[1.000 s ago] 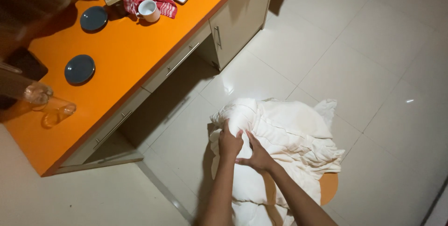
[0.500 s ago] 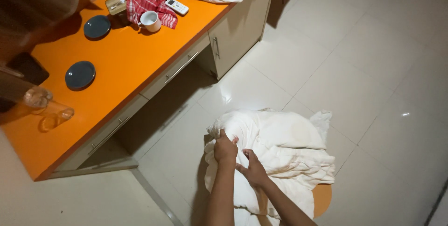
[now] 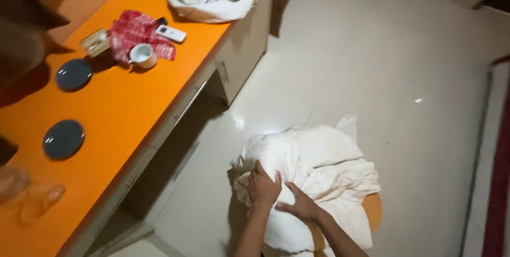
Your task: The person picks up a white duvet from a chair, moves to the bed, and begins folding it by hand. They repeatedly gather, shake, and smooth the duvet on the mattress to align the fabric.
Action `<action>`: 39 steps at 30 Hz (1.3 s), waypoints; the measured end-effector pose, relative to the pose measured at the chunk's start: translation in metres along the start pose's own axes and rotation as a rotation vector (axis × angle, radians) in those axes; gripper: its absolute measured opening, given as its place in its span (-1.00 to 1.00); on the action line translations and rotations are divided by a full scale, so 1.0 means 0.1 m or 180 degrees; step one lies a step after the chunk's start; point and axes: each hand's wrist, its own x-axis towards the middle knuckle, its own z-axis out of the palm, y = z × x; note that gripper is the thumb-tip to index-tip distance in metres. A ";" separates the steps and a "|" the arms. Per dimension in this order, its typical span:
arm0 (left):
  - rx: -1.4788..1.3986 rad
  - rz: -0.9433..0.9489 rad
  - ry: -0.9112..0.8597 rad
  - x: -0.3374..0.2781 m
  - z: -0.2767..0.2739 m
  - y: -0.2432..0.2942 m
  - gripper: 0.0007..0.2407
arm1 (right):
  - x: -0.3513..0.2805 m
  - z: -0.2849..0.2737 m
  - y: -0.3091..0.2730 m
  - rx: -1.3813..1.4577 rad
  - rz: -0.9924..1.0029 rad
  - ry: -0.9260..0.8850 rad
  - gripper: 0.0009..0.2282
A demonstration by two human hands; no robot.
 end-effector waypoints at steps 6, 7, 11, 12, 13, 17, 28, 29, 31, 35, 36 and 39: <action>-0.0626 0.0822 -0.0488 0.64 -0.03 -0.28 -0.02 | -0.18 0.10 -0.30 -0.0406 0.0001 0.0049 0.27; -0.0628 0.0862 -0.0530 0.68 -0.02 -0.27 -0.02 | -0.21 0.15 -0.33 -0.0391 0.0041 0.0087 0.27; -0.0882 0.0637 -0.0758 0.86 0.26 -0.23 -0.18 | -0.45 0.22 -0.61 -0.0354 0.0285 0.0674 0.06; -0.0949 0.0652 -0.0535 0.92 0.36 -0.28 -0.31 | -0.50 0.23 -0.75 -0.0344 0.0353 0.0855 -0.01; -0.0927 0.0678 -0.0569 0.97 0.43 -0.29 -0.31 | -0.49 0.25 -0.73 -0.0313 0.0381 0.0880 -0.01; -0.0884 0.0649 -0.0487 0.93 0.35 -0.23 -0.47 | -0.40 0.39 -0.63 -0.0408 0.0178 0.1093 -0.11; -0.0763 0.0396 -0.0129 0.48 -0.14 0.13 -0.64 | -0.50 0.30 -0.76 -0.0818 0.0142 0.1079 -0.12; -0.0700 0.0379 -0.0141 0.47 -0.16 0.14 -0.65 | -0.50 0.30 -0.76 -0.0833 0.0128 0.1093 -0.12; -0.0633 0.0370 -0.0162 0.44 -0.16 0.13 -0.66 | -0.50 0.33 -0.74 -0.0842 0.0123 0.1114 -0.12; -0.0551 0.0453 0.0033 0.42 -0.08 0.13 -0.70 | -0.49 0.32 -0.67 -0.0955 0.0015 0.1183 -0.12; -0.0485 0.0495 0.0107 0.40 -0.07 0.13 -0.71 | -0.50 0.32 -0.66 -0.0946 -0.0060 0.1208 -0.12; -0.0440 0.0457 0.0143 0.26 -0.19 0.19 -0.73 | -0.58 0.25 -0.74 -0.0961 -0.0042 0.1169 -0.17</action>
